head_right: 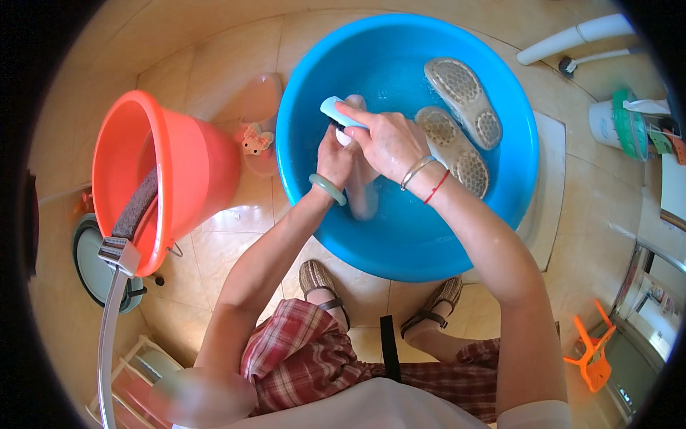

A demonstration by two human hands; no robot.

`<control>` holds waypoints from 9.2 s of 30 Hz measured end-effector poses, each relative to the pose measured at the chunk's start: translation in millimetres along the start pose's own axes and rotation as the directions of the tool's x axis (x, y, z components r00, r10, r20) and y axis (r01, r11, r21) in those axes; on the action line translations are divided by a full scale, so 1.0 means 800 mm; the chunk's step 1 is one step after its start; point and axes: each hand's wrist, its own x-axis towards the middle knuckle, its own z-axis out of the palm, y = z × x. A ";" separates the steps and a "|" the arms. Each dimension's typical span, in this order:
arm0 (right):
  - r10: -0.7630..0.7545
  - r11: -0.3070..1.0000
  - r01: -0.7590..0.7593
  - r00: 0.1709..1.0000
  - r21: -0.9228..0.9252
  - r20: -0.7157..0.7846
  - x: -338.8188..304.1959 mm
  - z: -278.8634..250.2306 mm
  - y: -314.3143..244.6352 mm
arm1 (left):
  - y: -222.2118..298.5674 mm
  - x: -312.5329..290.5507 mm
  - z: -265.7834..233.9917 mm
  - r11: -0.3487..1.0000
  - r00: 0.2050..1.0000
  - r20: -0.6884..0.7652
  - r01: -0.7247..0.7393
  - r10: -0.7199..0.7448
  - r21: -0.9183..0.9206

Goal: The person scrubs a pair of pink slippers with a brush in a blue basin filled with water. They scrub the top, bottom, and sides of the slippers, rinse them, and place them back in the basin.

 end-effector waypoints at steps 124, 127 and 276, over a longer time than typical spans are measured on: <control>0.255 0.885 0.023 0.812 0.466 -0.525 -0.056 0.084 0.077 | -0.013 0.083 0.048 0.532 0.947 0.209 0.311 -0.243 -0.787; 0.224 0.973 -0.172 0.872 0.157 -0.436 -0.035 0.087 0.073 | -0.013 0.062 0.048 0.498 0.933 0.197 0.331 -0.302 -0.801; 0.405 0.685 -0.131 0.886 0.717 -0.225 0.060 0.049 0.139 | -0.011 0.039 0.040 0.540 0.893 0.299 0.444 -0.338 -0.715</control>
